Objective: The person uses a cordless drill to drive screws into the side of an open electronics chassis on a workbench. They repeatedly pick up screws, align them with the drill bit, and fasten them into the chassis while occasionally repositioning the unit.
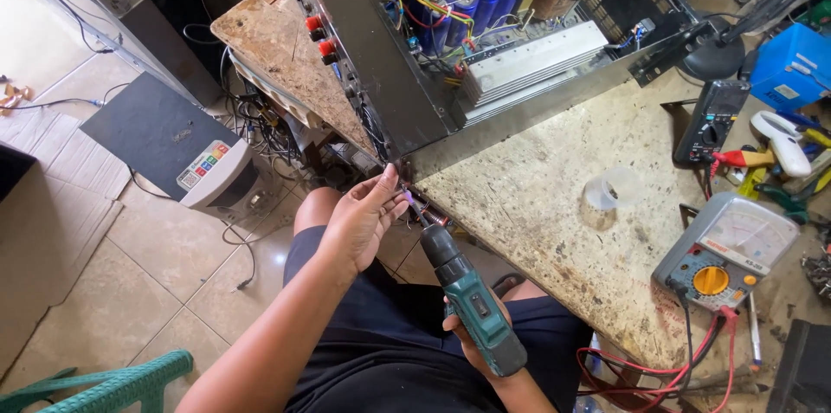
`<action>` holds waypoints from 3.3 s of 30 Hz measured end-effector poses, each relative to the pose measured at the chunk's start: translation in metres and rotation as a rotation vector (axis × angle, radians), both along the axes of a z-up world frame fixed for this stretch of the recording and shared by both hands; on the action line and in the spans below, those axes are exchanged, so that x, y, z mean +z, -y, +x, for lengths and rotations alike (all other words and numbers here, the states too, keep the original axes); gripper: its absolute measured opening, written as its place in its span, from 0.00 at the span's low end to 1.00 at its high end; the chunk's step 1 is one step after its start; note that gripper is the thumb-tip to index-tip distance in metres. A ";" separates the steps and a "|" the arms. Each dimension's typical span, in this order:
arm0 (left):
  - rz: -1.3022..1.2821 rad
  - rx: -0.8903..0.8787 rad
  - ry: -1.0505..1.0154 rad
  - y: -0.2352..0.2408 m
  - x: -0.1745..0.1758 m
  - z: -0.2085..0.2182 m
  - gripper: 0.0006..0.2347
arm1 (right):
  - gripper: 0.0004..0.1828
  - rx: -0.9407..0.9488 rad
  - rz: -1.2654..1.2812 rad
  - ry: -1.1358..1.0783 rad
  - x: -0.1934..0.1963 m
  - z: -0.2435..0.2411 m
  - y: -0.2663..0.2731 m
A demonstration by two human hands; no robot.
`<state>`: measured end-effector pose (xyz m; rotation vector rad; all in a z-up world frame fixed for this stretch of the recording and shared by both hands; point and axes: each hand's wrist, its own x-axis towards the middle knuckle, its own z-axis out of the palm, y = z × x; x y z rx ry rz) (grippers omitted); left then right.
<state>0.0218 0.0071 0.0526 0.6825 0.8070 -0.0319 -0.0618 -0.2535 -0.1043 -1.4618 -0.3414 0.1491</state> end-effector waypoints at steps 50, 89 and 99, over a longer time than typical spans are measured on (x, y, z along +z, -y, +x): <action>-0.175 0.089 0.207 0.000 -0.075 0.000 0.21 | 0.13 -0.192 -0.057 -0.157 0.015 -0.016 -0.022; 2.378 0.014 0.762 -0.025 -0.060 -0.016 0.12 | 0.18 -0.086 -0.256 -0.117 0.022 -0.025 -0.009; 2.904 -0.027 0.919 -0.036 -0.035 -0.004 0.06 | 0.14 -0.144 -0.287 -0.117 0.026 -0.030 -0.008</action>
